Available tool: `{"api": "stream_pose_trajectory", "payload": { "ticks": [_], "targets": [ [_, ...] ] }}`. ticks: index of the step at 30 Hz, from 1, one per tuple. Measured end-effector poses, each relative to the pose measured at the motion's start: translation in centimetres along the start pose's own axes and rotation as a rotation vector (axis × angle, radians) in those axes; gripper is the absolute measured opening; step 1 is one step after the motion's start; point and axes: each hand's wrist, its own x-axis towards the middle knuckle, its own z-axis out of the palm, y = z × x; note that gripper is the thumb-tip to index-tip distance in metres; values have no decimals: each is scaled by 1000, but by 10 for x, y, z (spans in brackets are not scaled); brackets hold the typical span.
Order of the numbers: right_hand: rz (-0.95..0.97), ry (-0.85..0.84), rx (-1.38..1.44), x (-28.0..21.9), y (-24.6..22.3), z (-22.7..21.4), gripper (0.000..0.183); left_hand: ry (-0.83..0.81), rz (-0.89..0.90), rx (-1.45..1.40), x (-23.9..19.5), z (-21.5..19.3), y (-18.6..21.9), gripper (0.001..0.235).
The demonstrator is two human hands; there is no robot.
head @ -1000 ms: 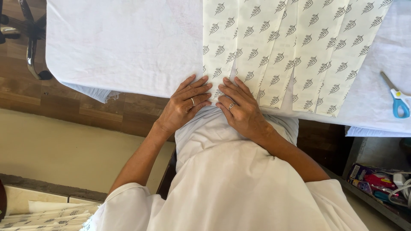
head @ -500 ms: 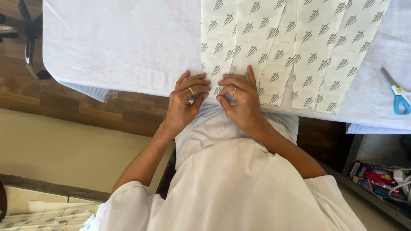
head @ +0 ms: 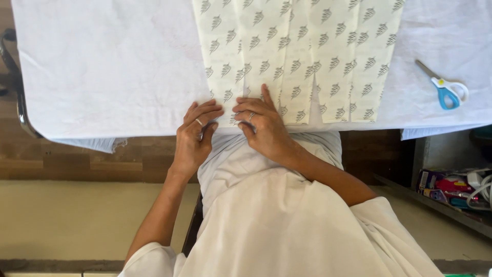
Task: Folding and gluing multiple paper strips to create a stacked assembly.
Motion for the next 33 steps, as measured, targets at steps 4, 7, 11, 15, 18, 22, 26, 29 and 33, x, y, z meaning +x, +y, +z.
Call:
{"api": "stream_pose_trajectory", "payload": {
  "ticks": [4,7,11,15,18,22,26,29,33],
  "targets": [
    [-69,54,77,-4,0,-14,13,-6,60,54,-1,1,5,29],
    [-65,155,105,-2,2,-57,13,51,103,69,2,12,8,31],
    [45,365,45,-11,27,-130,10,142,187,107,12,33,15,31],
    [145,454,-74,-27,60,-187,11,157,257,132,28,48,25,29],
    [208,522,-171,-9,79,-207,16,168,270,119,38,52,27,27],
    [-135,373,-264,69,120,-210,7,120,364,72,48,52,34,27],
    [-194,340,-152,91,129,-211,5,141,385,34,55,58,42,20],
    [-169,361,-34,91,125,-217,7,141,433,-4,60,68,51,22],
    [-135,368,78,93,114,-224,16,115,465,-30,67,87,63,19]
  ]
}}
